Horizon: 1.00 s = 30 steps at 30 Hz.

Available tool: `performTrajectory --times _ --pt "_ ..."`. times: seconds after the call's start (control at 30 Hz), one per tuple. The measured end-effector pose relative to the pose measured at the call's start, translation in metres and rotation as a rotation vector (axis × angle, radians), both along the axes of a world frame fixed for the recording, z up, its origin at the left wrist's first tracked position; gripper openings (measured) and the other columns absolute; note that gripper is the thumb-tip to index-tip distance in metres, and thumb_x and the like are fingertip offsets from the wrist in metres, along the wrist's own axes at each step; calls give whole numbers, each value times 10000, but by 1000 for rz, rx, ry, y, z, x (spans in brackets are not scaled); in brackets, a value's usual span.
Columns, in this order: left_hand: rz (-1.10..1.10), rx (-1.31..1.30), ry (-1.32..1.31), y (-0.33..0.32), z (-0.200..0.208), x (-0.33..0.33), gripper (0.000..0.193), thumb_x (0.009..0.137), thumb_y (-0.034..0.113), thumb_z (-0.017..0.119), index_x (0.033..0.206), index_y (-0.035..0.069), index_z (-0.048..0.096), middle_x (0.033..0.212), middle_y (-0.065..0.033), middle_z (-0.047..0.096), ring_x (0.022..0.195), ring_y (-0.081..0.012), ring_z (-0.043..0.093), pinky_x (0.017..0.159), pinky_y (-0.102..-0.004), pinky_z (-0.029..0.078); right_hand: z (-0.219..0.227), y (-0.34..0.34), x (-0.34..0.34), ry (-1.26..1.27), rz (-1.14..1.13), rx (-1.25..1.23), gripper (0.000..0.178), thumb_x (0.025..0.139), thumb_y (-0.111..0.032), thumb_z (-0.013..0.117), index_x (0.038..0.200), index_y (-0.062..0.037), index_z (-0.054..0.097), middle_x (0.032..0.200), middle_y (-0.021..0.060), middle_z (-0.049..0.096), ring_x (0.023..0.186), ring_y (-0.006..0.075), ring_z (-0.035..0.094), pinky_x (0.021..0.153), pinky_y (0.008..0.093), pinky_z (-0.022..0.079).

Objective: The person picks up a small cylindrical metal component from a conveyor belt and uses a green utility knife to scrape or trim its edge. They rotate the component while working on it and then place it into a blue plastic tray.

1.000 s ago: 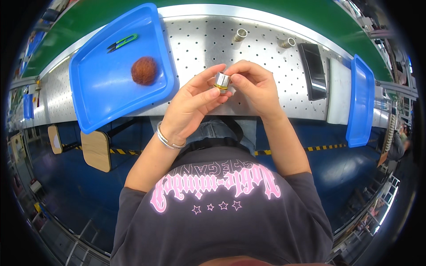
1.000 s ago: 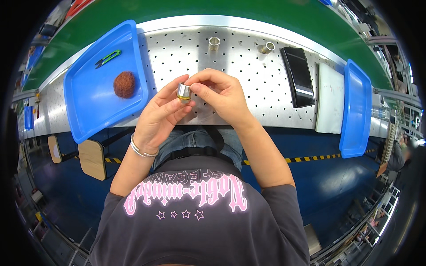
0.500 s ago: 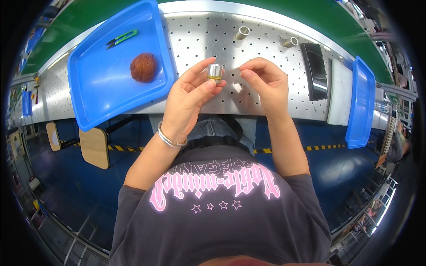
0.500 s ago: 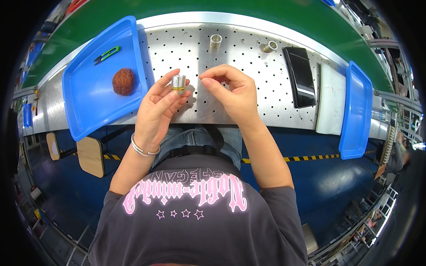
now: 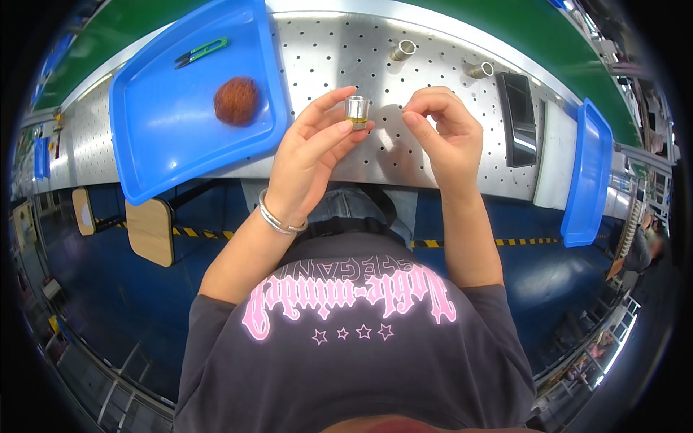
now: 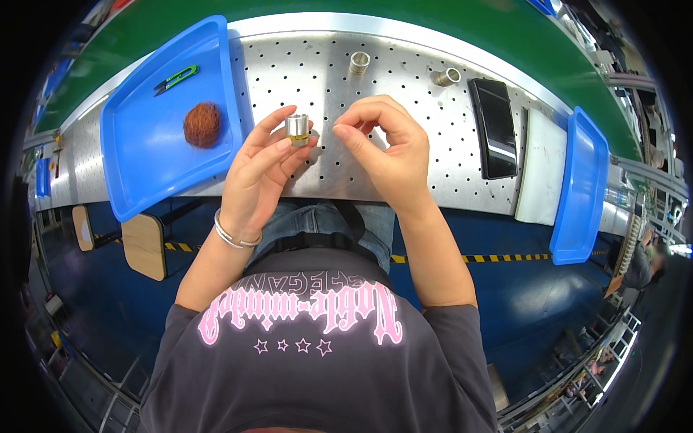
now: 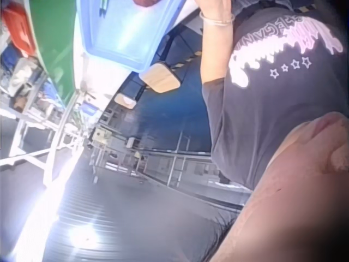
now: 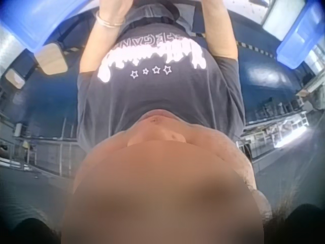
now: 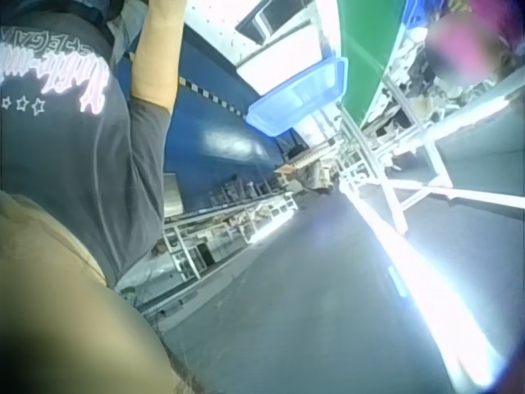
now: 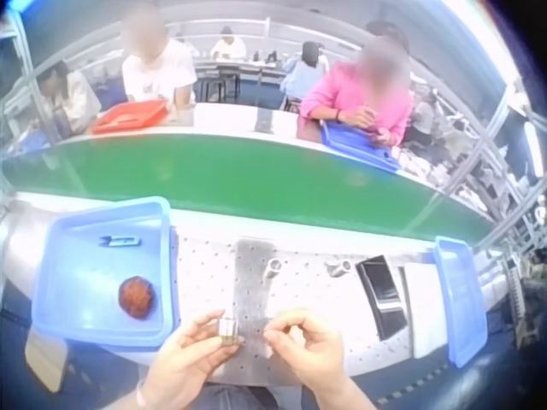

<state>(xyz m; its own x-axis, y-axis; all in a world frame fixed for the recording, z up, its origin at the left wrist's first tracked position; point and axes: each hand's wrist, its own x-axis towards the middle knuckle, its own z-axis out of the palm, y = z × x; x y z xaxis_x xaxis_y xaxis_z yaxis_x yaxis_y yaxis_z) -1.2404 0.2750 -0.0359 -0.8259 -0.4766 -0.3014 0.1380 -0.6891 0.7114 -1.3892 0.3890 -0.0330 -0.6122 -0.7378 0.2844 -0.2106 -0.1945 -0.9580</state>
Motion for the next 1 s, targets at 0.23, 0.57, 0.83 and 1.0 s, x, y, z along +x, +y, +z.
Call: performTrajectory --times 0.23,0.57,0.83,1.0 --pt "-4 14 11 -1 -3 1 442 870 51 533 1299 18 432 1173 -162 569 1062 -222 586 923 -295 471 9 -4 3 159 -16 53 65 735 1 693 780 -22 651 790 43 632 750 134 551 664 241 422" --pt "2 49 30 0 -6 2 405 871 65 563 1268 35 489 1123 -100 599 1050 -197 586 932 -295 446 21 -7 6 254 29 69 66 732 4 692 773 -10 643 788 54 625 742 158 584 679 262 457" --pt "-15 48 28 0 -8 3 397 876 76 563 1265 36 501 1124 -99 602 1044 -191 589 926 -293 452 26 -7 8 331 41 82 73 724 4 695 762 -9 635 786 56 622 736 165 596 670 263 465" --pt "-16 47 14 2 -7 4 388 882 90 568 1262 35 508 1122 -96 604 1031 -185 596 913 -288 460 27 -8 9 333 36 85 68 721 5 691 757 -10 635 781 53 621 734 164 594 668 263 463"
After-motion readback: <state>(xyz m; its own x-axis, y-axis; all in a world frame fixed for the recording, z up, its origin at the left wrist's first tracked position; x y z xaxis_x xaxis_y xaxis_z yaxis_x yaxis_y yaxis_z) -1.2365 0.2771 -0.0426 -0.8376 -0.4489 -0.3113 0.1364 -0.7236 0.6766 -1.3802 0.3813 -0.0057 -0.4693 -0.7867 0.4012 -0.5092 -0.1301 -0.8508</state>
